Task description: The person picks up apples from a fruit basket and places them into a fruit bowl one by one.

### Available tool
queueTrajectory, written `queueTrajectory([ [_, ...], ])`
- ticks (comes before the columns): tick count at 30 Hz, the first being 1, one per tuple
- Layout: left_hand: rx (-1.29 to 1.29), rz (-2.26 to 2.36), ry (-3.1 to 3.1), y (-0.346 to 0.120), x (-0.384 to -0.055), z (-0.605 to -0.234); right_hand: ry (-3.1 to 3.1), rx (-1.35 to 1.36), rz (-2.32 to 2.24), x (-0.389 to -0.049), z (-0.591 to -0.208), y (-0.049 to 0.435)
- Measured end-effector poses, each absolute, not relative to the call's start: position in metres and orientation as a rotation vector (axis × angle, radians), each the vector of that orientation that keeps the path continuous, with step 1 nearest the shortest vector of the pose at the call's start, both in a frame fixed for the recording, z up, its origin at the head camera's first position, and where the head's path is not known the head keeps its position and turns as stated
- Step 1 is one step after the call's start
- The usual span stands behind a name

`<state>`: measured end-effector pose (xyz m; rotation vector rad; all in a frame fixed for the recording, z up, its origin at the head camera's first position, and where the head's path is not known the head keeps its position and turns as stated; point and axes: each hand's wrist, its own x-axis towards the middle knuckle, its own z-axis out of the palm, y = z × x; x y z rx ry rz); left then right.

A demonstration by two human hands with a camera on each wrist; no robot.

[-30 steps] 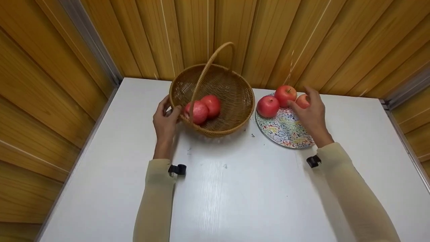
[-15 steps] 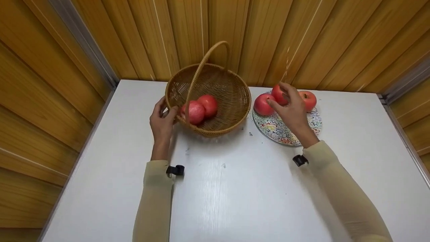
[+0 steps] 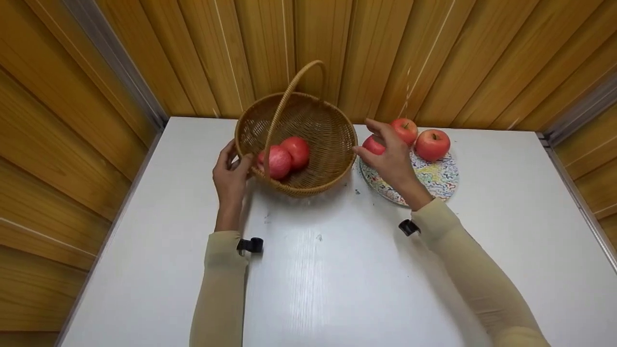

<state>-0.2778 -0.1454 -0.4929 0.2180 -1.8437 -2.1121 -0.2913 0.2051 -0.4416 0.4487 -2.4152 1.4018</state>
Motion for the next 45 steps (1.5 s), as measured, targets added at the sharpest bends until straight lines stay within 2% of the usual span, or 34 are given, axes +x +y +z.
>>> queueTrajectory([
  [20, 0.194, -2.091, -1.855, -0.144, -0.28, -0.496, -2.617, 0.685, 1.216, -0.306, -0.448, 0.146],
  [29, 0.191, -2.103, -1.871, -0.145, -0.281, -0.494, -2.654, 0.739, 1.115, -0.307, -0.454, 0.139],
  [45, 0.186, -2.08, -1.873, -0.146, -0.279, -0.496, -2.941, 1.029, 0.871, -0.32, -0.445, 0.124],
])
